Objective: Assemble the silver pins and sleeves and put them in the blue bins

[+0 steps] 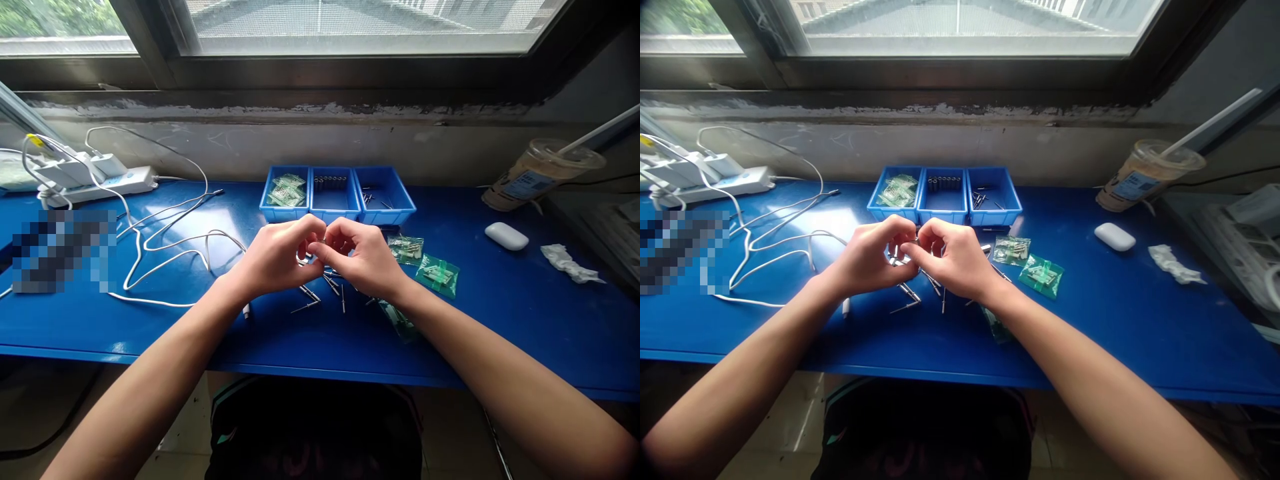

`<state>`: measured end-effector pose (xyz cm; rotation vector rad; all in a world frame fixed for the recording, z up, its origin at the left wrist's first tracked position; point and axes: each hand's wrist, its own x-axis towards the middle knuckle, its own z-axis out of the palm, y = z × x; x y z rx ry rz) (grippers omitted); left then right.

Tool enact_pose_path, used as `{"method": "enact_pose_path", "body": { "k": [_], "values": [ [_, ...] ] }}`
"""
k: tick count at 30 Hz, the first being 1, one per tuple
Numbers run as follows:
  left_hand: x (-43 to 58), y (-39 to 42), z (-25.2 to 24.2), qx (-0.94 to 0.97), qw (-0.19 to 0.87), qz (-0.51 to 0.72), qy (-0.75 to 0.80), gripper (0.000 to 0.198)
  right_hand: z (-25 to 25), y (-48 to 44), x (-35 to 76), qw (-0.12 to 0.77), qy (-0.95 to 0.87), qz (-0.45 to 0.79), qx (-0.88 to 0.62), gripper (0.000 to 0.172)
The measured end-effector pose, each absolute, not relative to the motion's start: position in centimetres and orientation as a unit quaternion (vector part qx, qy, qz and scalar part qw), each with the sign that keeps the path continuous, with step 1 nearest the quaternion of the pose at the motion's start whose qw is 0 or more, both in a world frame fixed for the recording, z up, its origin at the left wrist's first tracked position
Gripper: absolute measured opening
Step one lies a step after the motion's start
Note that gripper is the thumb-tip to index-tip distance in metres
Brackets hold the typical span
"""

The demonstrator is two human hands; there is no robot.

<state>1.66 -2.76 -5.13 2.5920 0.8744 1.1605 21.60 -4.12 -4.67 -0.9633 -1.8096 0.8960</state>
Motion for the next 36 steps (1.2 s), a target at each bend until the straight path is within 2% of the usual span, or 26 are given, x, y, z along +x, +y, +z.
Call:
{"method": "enact_pose_path", "body": {
  "k": [36],
  "values": [
    [1.68,-2.88,-4.91,0.870,0.096,0.384,0.294,0.022,-4.80,-4.23,21.55,0.431,-0.732,0.354,-0.392,0.034]
  ]
}}
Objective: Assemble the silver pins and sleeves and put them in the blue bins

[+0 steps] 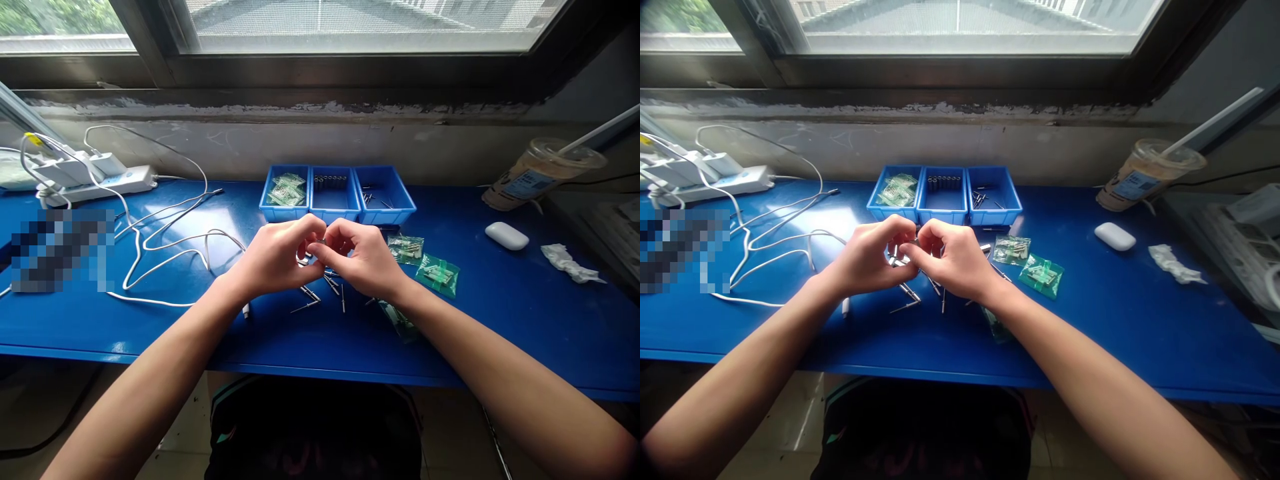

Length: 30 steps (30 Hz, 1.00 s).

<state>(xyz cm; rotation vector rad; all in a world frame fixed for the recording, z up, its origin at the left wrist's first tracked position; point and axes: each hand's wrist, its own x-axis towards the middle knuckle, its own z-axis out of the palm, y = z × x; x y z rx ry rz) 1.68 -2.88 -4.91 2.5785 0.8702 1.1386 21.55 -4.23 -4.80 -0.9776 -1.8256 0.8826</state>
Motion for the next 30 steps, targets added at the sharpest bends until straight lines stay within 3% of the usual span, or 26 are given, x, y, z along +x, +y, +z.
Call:
{"method": "enact_pose_path", "body": {
  "k": [30],
  "values": [
    [1.62,-2.94,-4.94,0.873,0.098,0.377,0.294,0.022,-5.17,-4.22,21.57,0.449,-0.743,0.337,-0.364,0.029]
  ]
}}
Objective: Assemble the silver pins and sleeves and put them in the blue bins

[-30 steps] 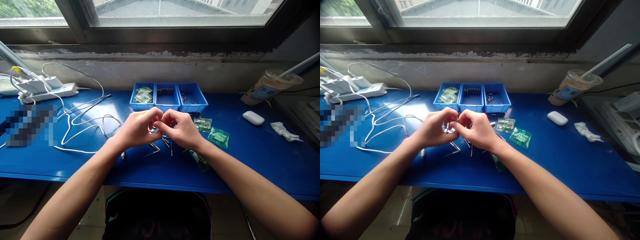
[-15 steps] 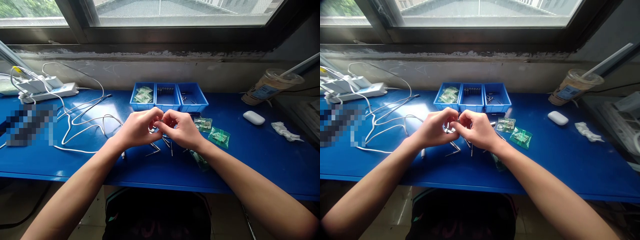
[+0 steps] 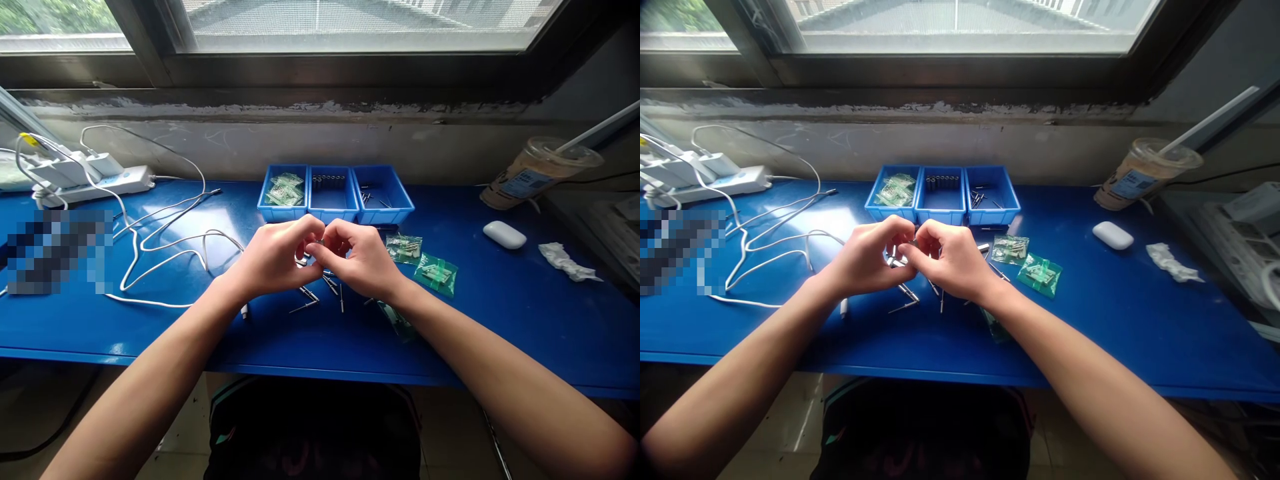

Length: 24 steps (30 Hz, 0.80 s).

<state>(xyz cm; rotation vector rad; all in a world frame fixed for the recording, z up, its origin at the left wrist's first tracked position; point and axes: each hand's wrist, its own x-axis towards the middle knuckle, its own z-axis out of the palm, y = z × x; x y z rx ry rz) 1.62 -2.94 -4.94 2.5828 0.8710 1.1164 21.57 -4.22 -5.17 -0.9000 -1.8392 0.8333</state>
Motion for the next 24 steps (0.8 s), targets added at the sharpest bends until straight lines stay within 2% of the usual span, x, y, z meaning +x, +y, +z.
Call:
{"method": "enact_pose_path", "body": {
  "k": [24],
  "values": [
    [1.79,-3.05,-4.79,0.877,0.124,0.366,0.286,0.019,-5.52,-4.07,21.57,0.442,-0.753,0.331,-0.358,0.028]
  ]
}}
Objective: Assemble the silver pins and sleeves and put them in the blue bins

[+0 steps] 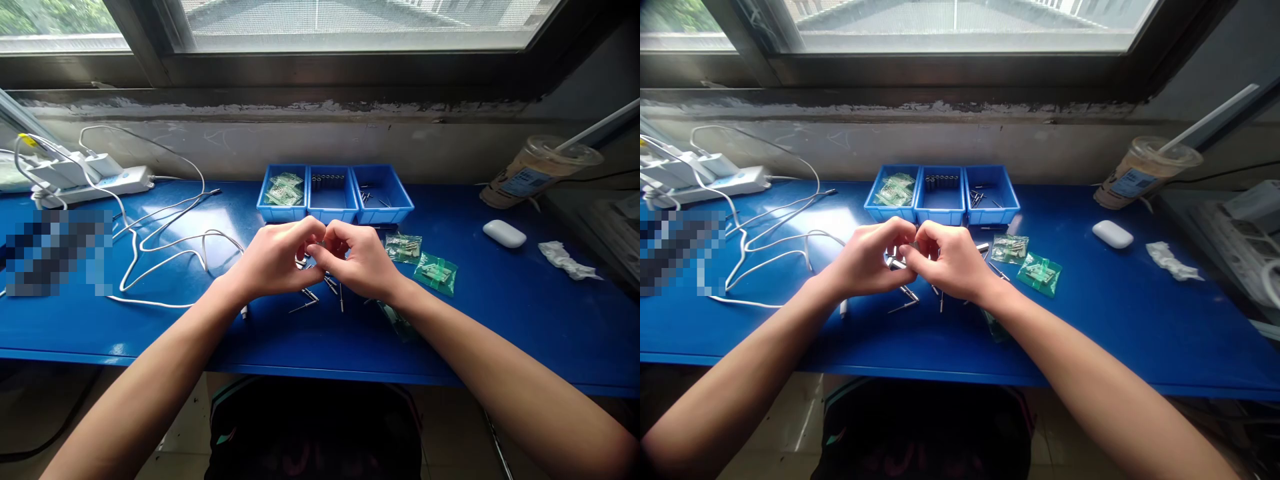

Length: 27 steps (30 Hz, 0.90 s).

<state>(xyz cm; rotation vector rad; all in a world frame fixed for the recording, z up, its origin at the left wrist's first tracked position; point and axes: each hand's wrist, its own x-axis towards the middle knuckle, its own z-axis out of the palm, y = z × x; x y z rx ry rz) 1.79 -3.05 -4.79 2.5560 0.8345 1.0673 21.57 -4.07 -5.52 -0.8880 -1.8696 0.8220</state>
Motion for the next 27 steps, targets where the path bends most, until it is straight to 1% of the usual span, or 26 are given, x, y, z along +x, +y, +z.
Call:
{"method": "enact_pose_path", "body": {
  "k": [27],
  "values": [
    [1.77,-3.06,-4.67,0.880,0.123,0.360,0.284,0.019,-5.26,-4.24,21.51,0.423,-0.759,0.325,-0.374,0.025]
  ]
}}
